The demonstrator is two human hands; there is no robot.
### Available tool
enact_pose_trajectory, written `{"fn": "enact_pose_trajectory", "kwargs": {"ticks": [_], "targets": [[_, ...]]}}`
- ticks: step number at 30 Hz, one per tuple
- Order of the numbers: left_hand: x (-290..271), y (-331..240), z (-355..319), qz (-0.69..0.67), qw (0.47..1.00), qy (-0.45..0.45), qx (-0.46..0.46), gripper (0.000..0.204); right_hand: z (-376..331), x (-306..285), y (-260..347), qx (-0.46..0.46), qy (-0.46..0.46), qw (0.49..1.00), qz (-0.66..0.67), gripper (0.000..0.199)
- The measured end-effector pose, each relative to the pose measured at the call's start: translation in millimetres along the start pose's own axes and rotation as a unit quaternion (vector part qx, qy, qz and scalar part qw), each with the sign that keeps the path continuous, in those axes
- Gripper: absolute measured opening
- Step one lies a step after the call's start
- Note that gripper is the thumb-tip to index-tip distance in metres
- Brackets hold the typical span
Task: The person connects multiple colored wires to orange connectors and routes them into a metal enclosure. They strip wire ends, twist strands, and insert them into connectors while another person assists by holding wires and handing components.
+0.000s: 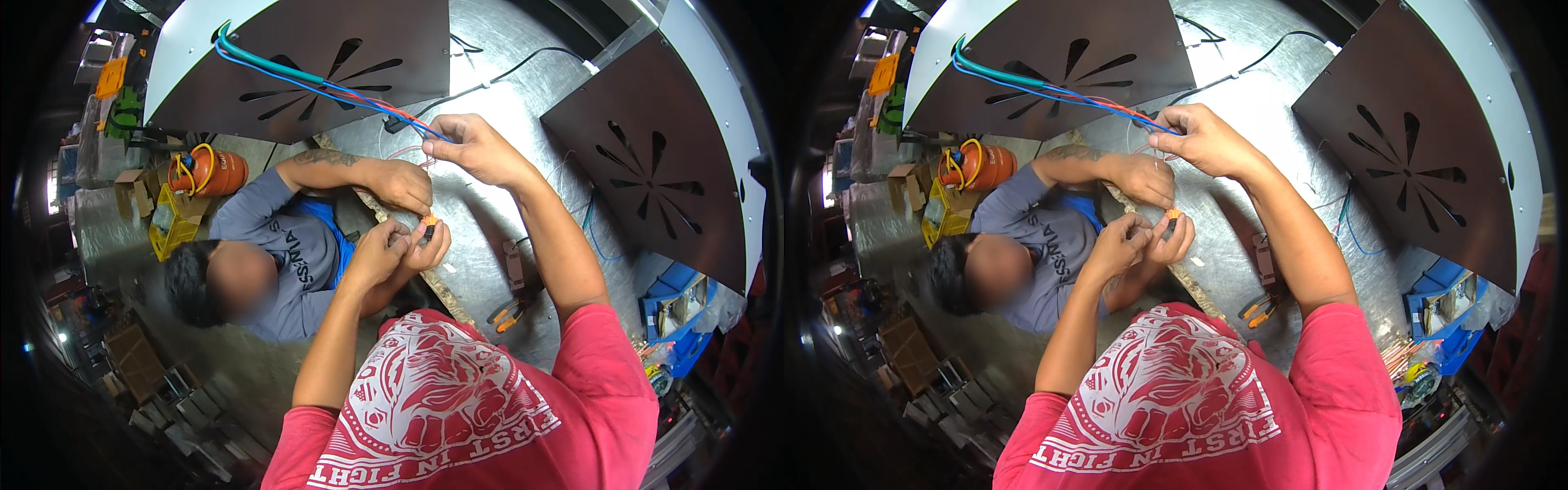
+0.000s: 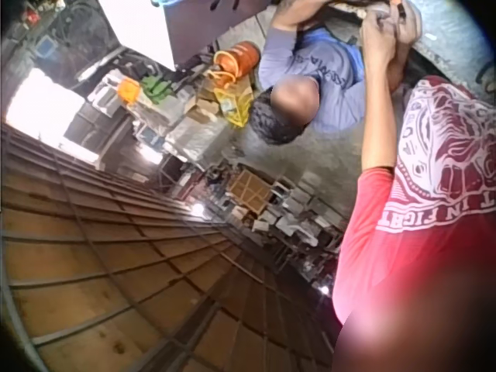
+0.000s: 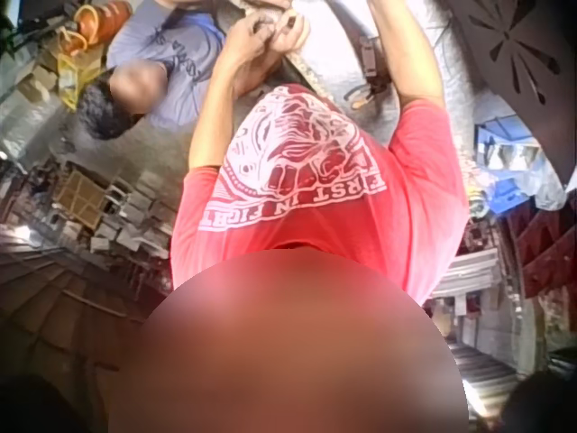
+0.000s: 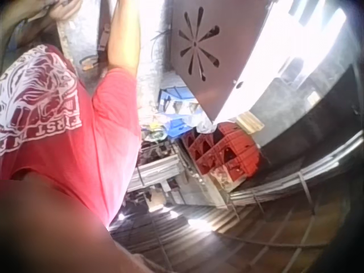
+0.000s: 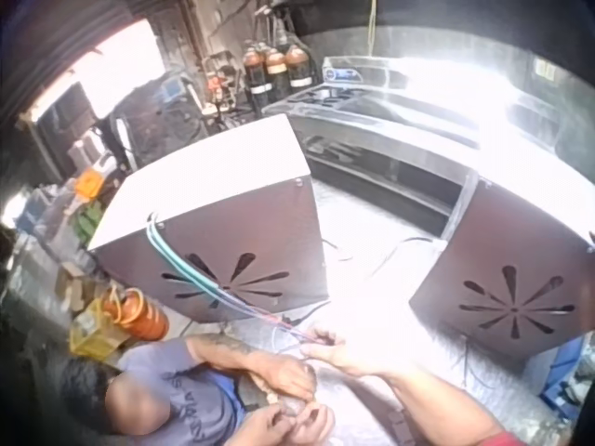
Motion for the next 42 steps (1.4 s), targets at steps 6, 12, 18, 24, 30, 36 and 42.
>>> {"fn": "enact_pose_trajectory", "kwargs": {"ticks": [6, 12, 18, 24, 30, 36, 42], "targets": [[4, 14, -13, -0.015, 0.999, -0.051, 0.012, 0.023, -8, 1, 8, 0.027, 0.004, 0.999, 0.019, 0.021], [10, 25, -28, -0.055, 0.995, -0.082, 0.018, 0.023, -18, 5, 20, 0.043, 0.017, 0.998, 0.045, 0.019], [7, 32, -37, -0.090, 0.990, -0.110, 0.008, 0.021, -21, 13, 22, 0.109, 0.007, 0.993, 0.039, 0.021], [6, 31, -39, -0.099, 0.987, -0.123, 0.026, 0.025, -20, 17, 24, 0.115, -0.010, 0.993, 0.038, 0.022], [11, 15, -29, -0.074, 0.986, -0.143, 0.051, 0.030, -19, 24, 20, 0.106, 0.001, 0.994, 0.025, 0.020], [14, 2, -22, -0.088, 0.989, -0.116, 0.031, 0.035, -18, 29, 14, 0.126, 0.010, 0.992, 0.020, 0.021], [20, 11, -20, -0.083, 0.991, -0.102, 0.025, 0.036, -17, 28, 16, 0.120, 0.000, 0.992, 0.033, 0.020]]}}
Point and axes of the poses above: each hand's wrist, its own z-axis towards the middle knuckle, its own x-axis out of the palm, y = z × x, the point moved 2 cm from there along z, towards the middle knuckle, and after that the axes turned 2 degrees about -y, right-handed, at the moved point
